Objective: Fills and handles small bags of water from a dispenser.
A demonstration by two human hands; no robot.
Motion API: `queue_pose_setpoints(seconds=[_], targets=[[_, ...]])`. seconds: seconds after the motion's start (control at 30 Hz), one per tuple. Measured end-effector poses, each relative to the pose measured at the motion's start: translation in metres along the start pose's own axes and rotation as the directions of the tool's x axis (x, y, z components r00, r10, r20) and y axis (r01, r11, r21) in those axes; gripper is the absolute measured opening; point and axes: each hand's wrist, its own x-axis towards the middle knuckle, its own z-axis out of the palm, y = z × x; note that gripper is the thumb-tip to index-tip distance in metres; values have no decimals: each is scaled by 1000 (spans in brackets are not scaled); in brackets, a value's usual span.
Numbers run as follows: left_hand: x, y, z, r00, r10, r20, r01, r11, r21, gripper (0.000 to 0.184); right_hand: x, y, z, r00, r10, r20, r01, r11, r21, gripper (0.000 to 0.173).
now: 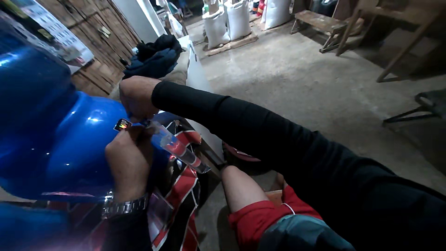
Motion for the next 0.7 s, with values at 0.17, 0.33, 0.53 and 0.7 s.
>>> queue_pose_setpoints(seconds=[0.17, 0.33, 0.53, 0.7], targets=[[0, 1, 0, 1000, 24, -6, -23, 1000, 15, 25, 1, 6, 6, 999, -32, -35, 33, 999, 23, 26], [0, -2, 2, 1000, 24, -8, -24, 1000, 4, 23, -1, 7, 7, 998, -32, -46, 34, 999, 42, 25], [-1, -1, -2, 999, 33, -1, -33, 999, -19, 23, -9, 16, 25, 969, -136, -204, 156, 984, 87, 16], [-2, 7, -6, 997, 66, -39, -69, 995, -72, 16, -36, 50, 80, 909, -96, -406, 335, 747, 574, 42]])
